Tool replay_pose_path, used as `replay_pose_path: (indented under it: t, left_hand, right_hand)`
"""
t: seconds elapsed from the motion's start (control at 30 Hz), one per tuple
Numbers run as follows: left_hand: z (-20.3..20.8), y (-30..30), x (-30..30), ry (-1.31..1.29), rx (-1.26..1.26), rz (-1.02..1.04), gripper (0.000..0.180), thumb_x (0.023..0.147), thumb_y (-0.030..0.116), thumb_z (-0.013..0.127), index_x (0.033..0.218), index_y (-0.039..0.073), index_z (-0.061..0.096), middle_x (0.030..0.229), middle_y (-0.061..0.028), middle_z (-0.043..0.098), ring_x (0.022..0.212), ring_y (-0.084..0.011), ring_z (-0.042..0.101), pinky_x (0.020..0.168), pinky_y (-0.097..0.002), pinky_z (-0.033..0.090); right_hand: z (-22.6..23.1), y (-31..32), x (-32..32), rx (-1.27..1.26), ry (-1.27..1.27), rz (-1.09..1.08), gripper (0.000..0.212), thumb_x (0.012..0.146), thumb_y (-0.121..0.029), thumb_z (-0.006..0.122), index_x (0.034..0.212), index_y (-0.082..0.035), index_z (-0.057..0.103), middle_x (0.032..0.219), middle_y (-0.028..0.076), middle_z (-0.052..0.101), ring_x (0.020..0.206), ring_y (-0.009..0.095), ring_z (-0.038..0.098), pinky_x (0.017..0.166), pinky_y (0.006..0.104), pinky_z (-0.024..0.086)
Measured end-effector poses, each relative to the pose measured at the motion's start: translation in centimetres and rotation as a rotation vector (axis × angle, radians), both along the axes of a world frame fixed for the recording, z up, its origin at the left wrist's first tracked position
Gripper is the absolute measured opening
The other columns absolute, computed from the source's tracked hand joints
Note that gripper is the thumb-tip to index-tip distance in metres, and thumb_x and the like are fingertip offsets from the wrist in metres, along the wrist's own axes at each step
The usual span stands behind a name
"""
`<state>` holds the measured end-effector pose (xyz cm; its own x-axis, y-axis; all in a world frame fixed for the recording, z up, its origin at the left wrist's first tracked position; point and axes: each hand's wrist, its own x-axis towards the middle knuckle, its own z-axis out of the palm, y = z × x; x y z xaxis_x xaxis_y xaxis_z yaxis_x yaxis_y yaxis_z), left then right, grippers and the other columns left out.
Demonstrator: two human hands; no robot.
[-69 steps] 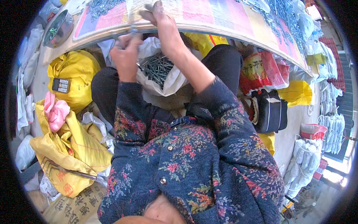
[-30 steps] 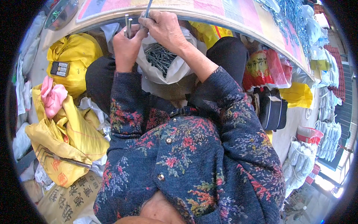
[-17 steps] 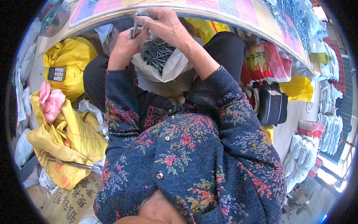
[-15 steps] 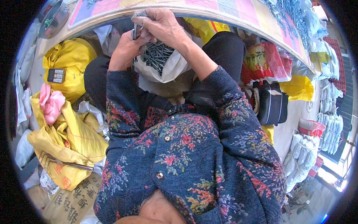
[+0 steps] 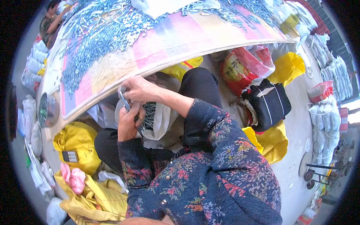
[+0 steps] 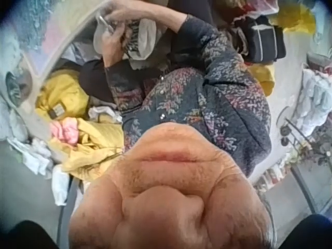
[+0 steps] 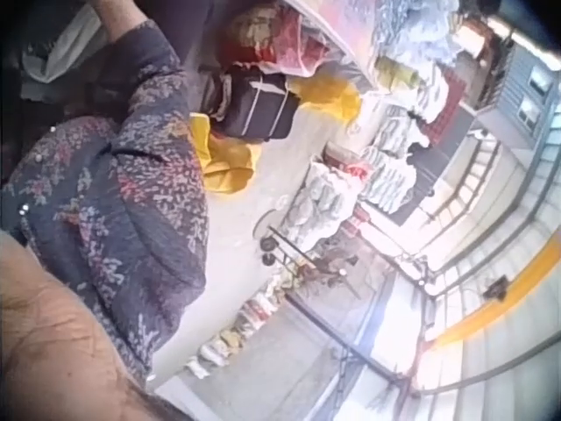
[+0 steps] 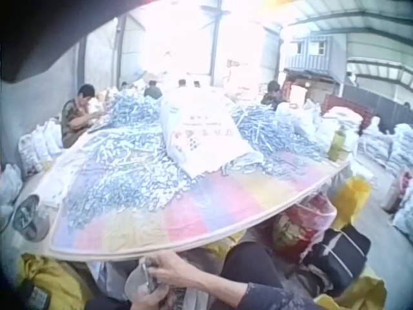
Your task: The person assembles hardware fasteners by picking up long metal rods and sliding washers and sleeves onto them by hand.
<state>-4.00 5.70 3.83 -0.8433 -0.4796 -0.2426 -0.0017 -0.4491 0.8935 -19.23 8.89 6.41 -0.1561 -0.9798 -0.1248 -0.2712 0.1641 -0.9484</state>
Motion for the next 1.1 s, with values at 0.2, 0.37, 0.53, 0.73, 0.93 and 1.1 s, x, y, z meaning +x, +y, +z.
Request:
replay_pose_path:
  t: [0.2, 0.37, 0.53, 0.73, 0.93, 1.1]
  left_hand:
    - [-0.7, -0.2, -2.3, 0.025, 0.096, -0.036, 0.022, 0.097, 0.024, 0.054, 0.099, 0.003, 0.056, 0.060, -0.0008, 0.052, 0.042, -0.0049, 0.036, 0.040, -0.0190, 0.026]
    - [-0.6, -0.4, -2.7, 0.202, 0.313, -0.112, 0.026, 0.097, 0.027, 0.054, 0.098, 0.002, 0.055, 0.065, -0.0063, 0.055, 0.046, -0.0068, 0.041, 0.041, -0.0184, 0.027]
    - [-2.2, -0.3, -3.4, 0.162, 0.334, -0.109, 0.031, 0.099, 0.030, 0.051, 0.092, 0.000, 0.055, 0.064, -0.0071, 0.055, 0.046, -0.0095, 0.045, 0.042, -0.0190, 0.029]
    - [-2.2, -0.4, -2.8, 0.072, 0.316, -0.127, 0.029, 0.099, 0.026, 0.052, 0.085, 0.001, 0.056, 0.056, 0.0035, 0.039, 0.046, -0.0041, 0.035, 0.039, -0.0186, 0.025]
    - [-2.1, 0.1, -3.9, 0.076, 0.437, 0.093, 0.029, 0.100, 0.026, 0.048, 0.098, -0.001, 0.058, 0.059, 0.0029, 0.040, 0.046, -0.0049, 0.034, 0.040, -0.0202, 0.028]
    - [-2.4, -0.5, -3.5, 0.069, 0.358, -0.024, 0.028, 0.099, 0.027, 0.049, 0.101, 0.001, 0.058, 0.059, 0.0051, 0.038, 0.045, -0.0040, 0.030, 0.040, -0.0197, 0.029]
  right_hand:
    - [-0.8, 1.1, -2.2, -0.100, -0.445, 0.050, 0.018, 0.086, -0.019, 0.068, 0.090, -0.002, 0.068, 0.074, -0.002, 0.063, 0.061, 0.003, 0.054, 0.049, 0.0189, 0.041]
    - [0.3, 0.5, -3.5, -0.049, -0.414, -0.255, 0.018, 0.081, -0.019, 0.073, 0.087, -0.002, 0.069, 0.071, -0.001, 0.062, 0.064, 0.006, 0.055, 0.059, 0.0226, 0.046]
    - [0.2, 0.2, -8.9, -0.035, -0.079, -0.322, 0.024, 0.083, -0.025, 0.070, 0.083, 0.000, 0.069, 0.073, 0.004, 0.066, 0.067, 0.010, 0.059, 0.064, 0.0256, 0.048]
    - [-1.1, -2.7, -29.5, -0.073, 0.464, -0.963, 0.029, 0.090, -0.024, 0.054, 0.098, 0.000, 0.068, 0.091, 0.017, 0.069, 0.085, 0.021, 0.066, 0.075, 0.0352, 0.052]
    - [-3.0, -6.3, -36.8, 0.066, 0.949, -0.989, 0.050, 0.080, -0.039, 0.058, 0.100, 0.007, 0.065, 0.099, 0.028, 0.064, 0.097, 0.042, 0.062, 0.084, 0.0445, 0.049]
    - [-2.5, -5.9, -36.2, -0.005, 0.798, -0.871, 0.043, 0.080, -0.038, 0.063, 0.086, 0.004, 0.070, 0.088, 0.021, 0.068, 0.080, 0.028, 0.066, 0.070, 0.0369, 0.051]
